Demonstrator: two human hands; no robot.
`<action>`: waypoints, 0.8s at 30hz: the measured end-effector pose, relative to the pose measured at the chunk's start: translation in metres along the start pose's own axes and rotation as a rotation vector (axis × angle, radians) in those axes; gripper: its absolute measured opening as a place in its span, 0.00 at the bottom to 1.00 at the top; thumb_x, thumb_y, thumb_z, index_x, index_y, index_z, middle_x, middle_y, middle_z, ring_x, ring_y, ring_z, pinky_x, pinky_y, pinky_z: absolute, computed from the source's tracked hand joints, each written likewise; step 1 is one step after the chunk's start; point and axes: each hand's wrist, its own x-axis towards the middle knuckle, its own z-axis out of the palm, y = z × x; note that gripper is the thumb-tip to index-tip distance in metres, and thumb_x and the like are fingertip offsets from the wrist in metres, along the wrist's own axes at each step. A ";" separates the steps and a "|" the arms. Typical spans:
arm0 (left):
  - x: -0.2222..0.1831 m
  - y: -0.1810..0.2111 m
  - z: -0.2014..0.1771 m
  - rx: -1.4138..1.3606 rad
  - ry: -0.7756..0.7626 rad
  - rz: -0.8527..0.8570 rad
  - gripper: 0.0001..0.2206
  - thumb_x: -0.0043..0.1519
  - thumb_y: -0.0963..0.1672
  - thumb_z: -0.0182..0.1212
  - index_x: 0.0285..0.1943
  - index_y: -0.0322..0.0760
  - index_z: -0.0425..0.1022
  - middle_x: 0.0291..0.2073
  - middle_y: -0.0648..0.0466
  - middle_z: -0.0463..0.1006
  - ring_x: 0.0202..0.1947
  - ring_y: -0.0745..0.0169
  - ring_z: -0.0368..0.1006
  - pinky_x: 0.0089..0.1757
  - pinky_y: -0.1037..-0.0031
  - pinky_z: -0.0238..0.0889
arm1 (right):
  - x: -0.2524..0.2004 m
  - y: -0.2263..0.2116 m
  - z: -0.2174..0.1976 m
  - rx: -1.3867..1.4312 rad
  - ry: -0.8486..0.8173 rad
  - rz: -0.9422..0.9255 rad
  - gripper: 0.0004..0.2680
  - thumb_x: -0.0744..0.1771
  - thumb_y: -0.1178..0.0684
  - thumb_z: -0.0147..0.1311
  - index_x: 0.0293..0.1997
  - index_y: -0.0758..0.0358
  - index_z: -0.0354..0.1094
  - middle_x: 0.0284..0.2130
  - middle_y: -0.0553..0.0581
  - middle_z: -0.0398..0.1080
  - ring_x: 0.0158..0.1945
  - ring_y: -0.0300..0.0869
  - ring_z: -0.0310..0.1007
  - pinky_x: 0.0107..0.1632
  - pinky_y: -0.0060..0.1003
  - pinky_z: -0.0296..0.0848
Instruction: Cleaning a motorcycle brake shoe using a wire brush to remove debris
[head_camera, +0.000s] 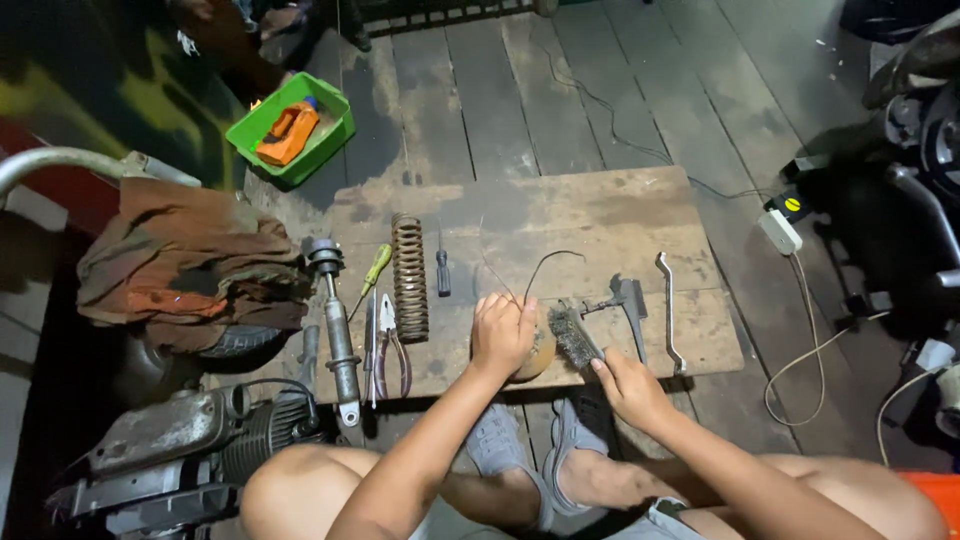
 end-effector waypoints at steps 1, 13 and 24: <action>0.002 -0.002 0.001 0.000 0.001 0.004 0.15 0.69 0.47 0.53 0.28 0.41 0.70 0.18 0.51 0.65 0.25 0.45 0.70 0.31 0.61 0.63 | 0.000 0.000 0.001 0.000 0.004 -0.001 0.13 0.71 0.43 0.42 0.31 0.59 0.62 0.20 0.67 0.69 0.30 0.61 0.76 0.31 0.48 0.73; 0.001 0.007 -0.001 -0.016 0.011 -0.039 0.18 0.69 0.48 0.52 0.25 0.40 0.67 0.17 0.49 0.64 0.25 0.42 0.70 0.33 0.59 0.64 | 0.014 -0.030 -0.027 0.221 0.267 -0.145 0.15 0.70 0.46 0.52 0.22 0.56 0.58 0.07 0.55 0.54 0.12 0.42 0.57 0.21 0.32 0.58; -0.001 -0.004 0.000 -0.041 0.012 -0.056 0.16 0.70 0.48 0.51 0.27 0.41 0.68 0.19 0.50 0.66 0.27 0.43 0.70 0.34 0.60 0.64 | 0.000 -0.047 -0.009 -0.001 0.367 -0.212 0.13 0.68 0.52 0.55 0.59 0.58 0.73 0.37 0.65 0.80 0.39 0.54 0.81 0.37 0.43 0.81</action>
